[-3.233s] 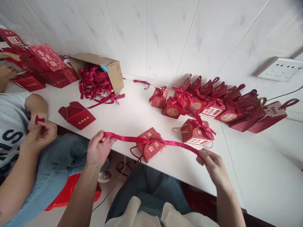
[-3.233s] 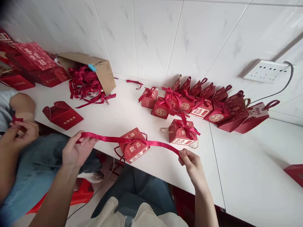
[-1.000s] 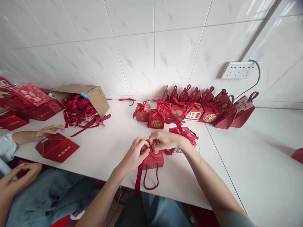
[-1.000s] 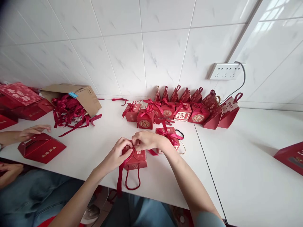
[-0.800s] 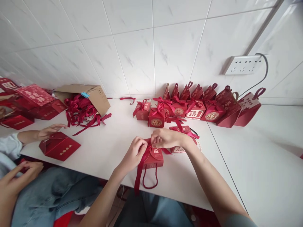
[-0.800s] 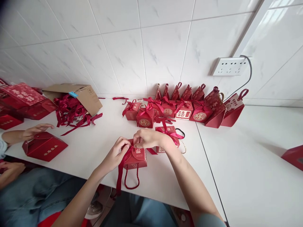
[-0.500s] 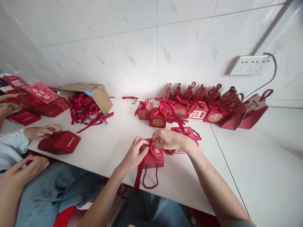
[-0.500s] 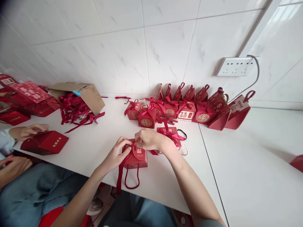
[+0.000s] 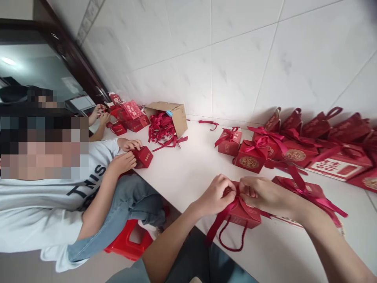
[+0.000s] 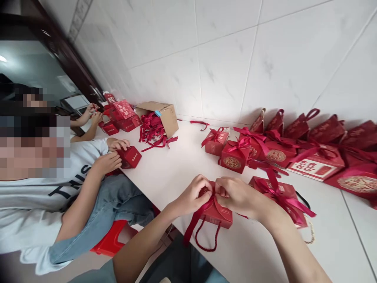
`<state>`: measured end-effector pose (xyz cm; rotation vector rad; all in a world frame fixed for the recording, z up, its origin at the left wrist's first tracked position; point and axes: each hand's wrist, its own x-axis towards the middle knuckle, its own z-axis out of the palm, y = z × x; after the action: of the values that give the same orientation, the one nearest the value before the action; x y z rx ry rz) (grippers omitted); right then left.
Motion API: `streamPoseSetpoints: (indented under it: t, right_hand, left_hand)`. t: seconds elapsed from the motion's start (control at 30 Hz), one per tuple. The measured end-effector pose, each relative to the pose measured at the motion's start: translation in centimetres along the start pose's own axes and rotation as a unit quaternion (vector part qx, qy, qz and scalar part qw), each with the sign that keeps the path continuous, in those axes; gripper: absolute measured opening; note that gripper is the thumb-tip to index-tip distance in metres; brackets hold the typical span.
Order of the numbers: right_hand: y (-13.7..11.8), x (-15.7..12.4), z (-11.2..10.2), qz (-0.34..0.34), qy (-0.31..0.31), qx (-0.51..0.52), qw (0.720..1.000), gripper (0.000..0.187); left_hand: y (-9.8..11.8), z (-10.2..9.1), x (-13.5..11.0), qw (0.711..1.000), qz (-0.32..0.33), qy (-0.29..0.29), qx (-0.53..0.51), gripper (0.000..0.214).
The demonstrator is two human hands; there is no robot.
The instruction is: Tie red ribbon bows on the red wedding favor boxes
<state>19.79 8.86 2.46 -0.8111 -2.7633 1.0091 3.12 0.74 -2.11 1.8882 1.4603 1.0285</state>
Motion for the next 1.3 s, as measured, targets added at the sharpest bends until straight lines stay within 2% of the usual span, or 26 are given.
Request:
streamPoseSetpoints:
  t: [0.27, 0.63, 0.8, 1.0, 1.1, 1.2, 1.3]
  right_hand:
    - [0.9, 0.2, 0.6, -0.008, -0.005, 0.004, 1.000, 0.012]
    - [2.0, -0.1, 1.5, 0.022, -0.026, 0.022, 0.999, 0.015]
    - [2.9, -0.4, 2.3, -0.002, 0.009, 0.018, 1.000, 0.014]
    - [2.6, -1.4, 3.2, -0.018, 0.105, 0.004, 0.994, 0.017]
    - [2.3, -1.9, 4.5, -0.014, 0.185, -0.014, 0.982, 0.018]
    - [1.0, -2.2, 6.1, -0.009, 0.317, -0.077, 0.945, 0.017]
    - [-2.5, -2.4, 7.7, -0.002, 0.439, -0.149, 0.886, 0.024]
  left_hand:
    - [-0.3, 0.2, -0.1, 1.000, -0.004, -0.002, -0.022, 0.007]
    - [-0.9, 0.7, 0.0, 1.000, 0.000, -0.007, -0.016, 0.008]
    - [-0.5, 0.5, 0.1, 1.000, -0.006, -0.020, 0.007, 0.004]
    - [-0.5, 0.5, 0.0, 1.000, -0.007, -0.014, 0.003, 0.006]
    - [-0.7, 0.6, 0.1, 1.000, -0.006, -0.010, -0.004, 0.007]
    - [-0.8, 0.6, 0.1, 1.000, 0.001, -0.002, -0.008, 0.006]
    - [-1.0, 0.6, 0.1, 1.000, -0.011, -0.012, -0.012, 0.004]
